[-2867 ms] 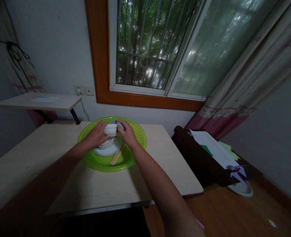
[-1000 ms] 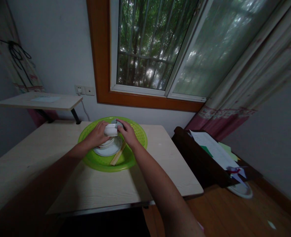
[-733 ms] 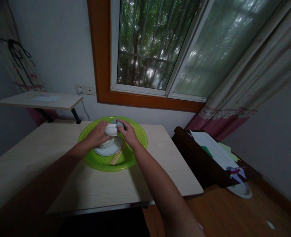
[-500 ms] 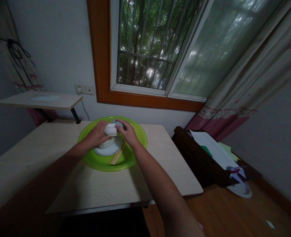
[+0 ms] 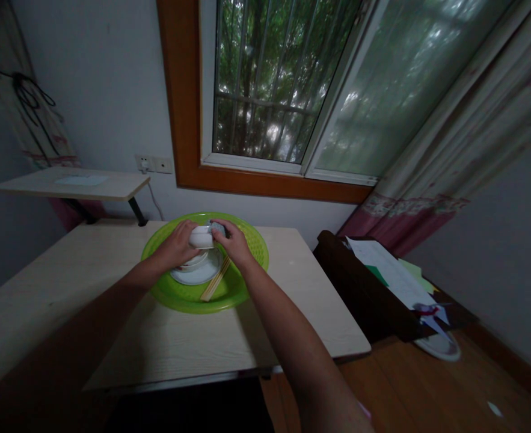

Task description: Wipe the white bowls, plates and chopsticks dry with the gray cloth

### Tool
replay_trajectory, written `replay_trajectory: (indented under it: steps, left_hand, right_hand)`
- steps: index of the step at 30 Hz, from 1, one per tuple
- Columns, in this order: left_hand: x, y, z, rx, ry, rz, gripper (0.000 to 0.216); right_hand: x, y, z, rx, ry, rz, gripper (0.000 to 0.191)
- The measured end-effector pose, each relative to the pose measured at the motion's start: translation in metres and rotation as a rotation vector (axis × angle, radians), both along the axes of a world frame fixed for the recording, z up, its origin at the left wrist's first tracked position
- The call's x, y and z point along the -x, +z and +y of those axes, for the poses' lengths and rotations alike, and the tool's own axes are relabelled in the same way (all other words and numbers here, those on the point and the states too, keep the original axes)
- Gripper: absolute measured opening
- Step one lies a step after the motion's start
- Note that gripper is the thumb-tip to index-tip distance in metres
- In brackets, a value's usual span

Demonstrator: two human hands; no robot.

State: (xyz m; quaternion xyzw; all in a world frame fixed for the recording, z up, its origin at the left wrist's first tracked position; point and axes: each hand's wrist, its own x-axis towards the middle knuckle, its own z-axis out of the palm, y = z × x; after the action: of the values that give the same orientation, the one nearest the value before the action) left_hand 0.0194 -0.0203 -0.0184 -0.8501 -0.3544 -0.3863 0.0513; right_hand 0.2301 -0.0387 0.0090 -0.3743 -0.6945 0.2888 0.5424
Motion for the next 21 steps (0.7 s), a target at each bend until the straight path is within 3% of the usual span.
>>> replay_trajectory:
  steps: [21]
  left_hand:
    - [0.0001, 0.0006, -0.0010, 0.010, -0.001, -0.006, 0.059]
  right_hand:
    - [0.0005, -0.0018, 0.0031, 0.027, -0.007, 0.037, 0.030]
